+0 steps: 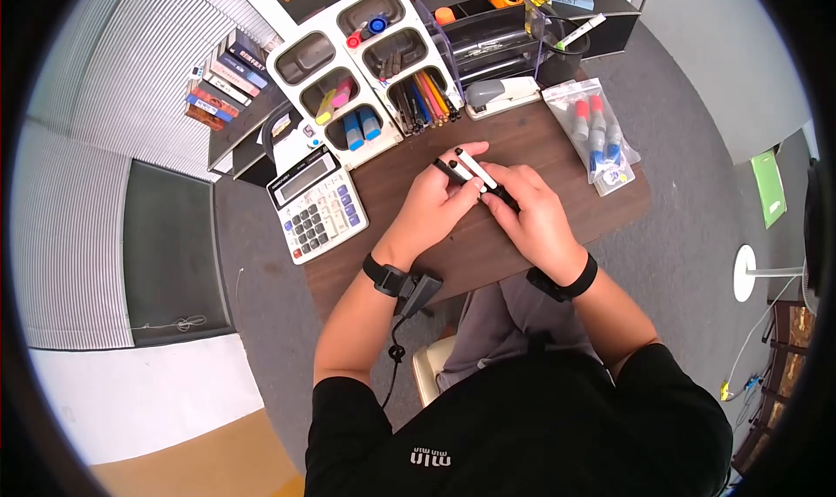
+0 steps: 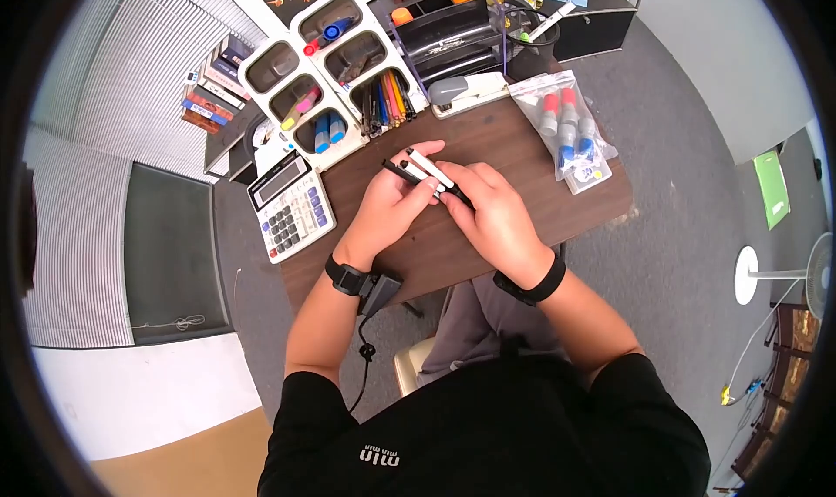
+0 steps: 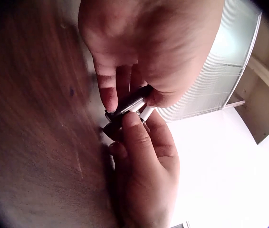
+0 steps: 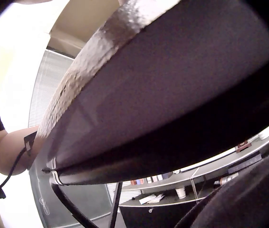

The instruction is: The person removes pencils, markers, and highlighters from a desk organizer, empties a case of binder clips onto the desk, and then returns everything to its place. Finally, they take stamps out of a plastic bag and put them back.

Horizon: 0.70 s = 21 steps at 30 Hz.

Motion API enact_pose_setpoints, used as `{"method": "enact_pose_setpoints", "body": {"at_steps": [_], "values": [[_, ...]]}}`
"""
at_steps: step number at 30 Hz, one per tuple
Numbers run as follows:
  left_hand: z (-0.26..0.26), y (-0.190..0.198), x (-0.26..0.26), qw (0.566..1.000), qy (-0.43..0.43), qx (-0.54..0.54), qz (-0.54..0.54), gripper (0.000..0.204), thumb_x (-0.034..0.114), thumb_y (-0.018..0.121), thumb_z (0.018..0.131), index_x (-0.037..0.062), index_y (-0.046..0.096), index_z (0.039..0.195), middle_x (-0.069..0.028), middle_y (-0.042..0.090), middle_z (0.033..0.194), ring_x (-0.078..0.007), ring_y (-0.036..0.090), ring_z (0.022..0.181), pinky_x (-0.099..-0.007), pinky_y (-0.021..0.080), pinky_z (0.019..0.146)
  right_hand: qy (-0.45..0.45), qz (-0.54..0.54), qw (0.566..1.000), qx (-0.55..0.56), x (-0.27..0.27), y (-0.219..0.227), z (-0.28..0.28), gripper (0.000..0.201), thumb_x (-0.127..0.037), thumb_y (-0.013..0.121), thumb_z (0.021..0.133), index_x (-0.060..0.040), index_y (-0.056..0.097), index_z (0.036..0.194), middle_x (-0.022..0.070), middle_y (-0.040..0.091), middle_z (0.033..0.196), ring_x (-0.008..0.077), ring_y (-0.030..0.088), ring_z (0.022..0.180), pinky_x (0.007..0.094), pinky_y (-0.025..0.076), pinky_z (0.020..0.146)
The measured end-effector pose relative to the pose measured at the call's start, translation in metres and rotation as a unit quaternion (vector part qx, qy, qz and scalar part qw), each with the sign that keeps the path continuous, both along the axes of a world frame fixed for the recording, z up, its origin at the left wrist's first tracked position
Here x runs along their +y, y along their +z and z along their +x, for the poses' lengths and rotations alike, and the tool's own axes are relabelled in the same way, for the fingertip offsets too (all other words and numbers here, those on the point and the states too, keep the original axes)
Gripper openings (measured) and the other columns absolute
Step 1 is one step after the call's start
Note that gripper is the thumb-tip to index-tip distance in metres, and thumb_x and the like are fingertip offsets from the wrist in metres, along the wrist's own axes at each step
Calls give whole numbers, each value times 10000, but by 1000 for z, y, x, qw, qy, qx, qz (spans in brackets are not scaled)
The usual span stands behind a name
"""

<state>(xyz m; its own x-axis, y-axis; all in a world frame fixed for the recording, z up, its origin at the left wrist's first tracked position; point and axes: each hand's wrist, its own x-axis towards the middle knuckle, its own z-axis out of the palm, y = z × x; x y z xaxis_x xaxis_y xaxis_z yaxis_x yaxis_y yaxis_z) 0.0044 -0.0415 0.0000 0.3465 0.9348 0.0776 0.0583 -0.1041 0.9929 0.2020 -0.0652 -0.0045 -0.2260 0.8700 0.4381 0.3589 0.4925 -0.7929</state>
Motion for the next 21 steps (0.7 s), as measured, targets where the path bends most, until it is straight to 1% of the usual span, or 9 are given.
{"method": "enact_pose_setpoints", "body": {"at_steps": [2, 5, 8, 12, 14, 16, 18, 20, 21], "values": [[-1, -3, -1, 1000, 4, 16, -3, 453, 48, 642, 1027, 40, 545, 1470, -33, 651, 1138, -102, 644, 1036, -274, 577, 873, 0, 16, 1000, -5, 3, -2, 1, 366, -29, 744, 891, -36, 681, 1252, 152, 678, 1020, 370, 661, 943, 442, 546, 849], [-3, -4, 1, 997, 10, 37, 66, 470, 7, 666, 1004, 31, 553, 1459, -37, 655, 1117, -110, 655, 1029, -285, 585, 901, -3, 47, 999, -21, 3, -6, 1, 324, -37, 744, 889, -30, 696, 1210, 153, 687, 1022, 375, 663, 950, 450, 541, 864], [-4, -3, 0, 1000, 13, 5, 25, 497, -37, 692, 973, 27, 563, 1449, -45, 651, 1113, -120, 669, 1033, -293, 588, 922, -8, 59, 998, -34, 5, -5, 2, 280, -42, 741, 892, -27, 706, 1169, 152, 702, 1021, 379, 666, 962, 459, 536, 876], [-6, -1, 0, 996, -42, -84, -11, 568, -85, 688, 950, -3, 497, 1478, -66, 657, 1148, -177, 682, 1091, -343, 576, 981, -32, 48, 998, -14, 1, -4, 0, 239, -40, 733, 898, -24, 707, 1134, 154, 722, 1030, 378, 671, 978, 458, 536, 877], [-8, -8, 2, 993, -27, -108, -33, 500, -67, 673, 968, -14, 517, 1441, -74, 673, 1159, -170, 679, 1102, -340, 571, 967, -28, 49, 998, -2, 1, -1, 0, 223, -41, 732, 903, -19, 706, 1124, 160, 727, 1039, 379, 673, 972, 456, 539, 867], [-11, -15, 5, 993, -38, -97, -61, 457, -45, 663, 984, -8, 529, 1419, -72, 681, 1166, -163, 675, 1109, -330, 571, 954, -32, 5, 999, 9, -1, 1, 1, 212, -43, 730, 912, -18, 707, 1121, 168, 729, 1036, 383, 675, 962, 455, 542, 858], [-14, -11, 10, 992, -53, -85, -80, 413, -24, 652, 999, -2, 541, 1397, -70, 688, 1172, -157, 672, 1116, -321, 571, 940, -33, 11, 999, 18, 0, 2, 2, 201, -49, 725, 923, -17, 709, 1120, 174, 730, 1028, 385, 677, 954, 451, 545, 850], [-13, -6, 3, 997, -35, 7, -67, 323, 27, 664, 1007, 23, 581, 1319, -33, 705, 1077, -108, 688, 994, -277, 567, 831, -27, -2, 998, 49, 0, 1, 4, 195, -56, 722, 929, -14, 710, 1120, 174, 730, 1030, 381, 677, 959, 447, 544, 850], [-15, 13, -8, 994, -18, 109, -9, 346, 46, 642, 1028, 20, 565, 1364, -29, 699, 1112, -100, 673, 975, -268, 576, 788, -29, -1, 998, 47, -1, 0, 6, 194, -61, 722, 931, -11, 708, 1118, 167, 726, 1022, 374, 674, 951, 445, 541, 843]]}}
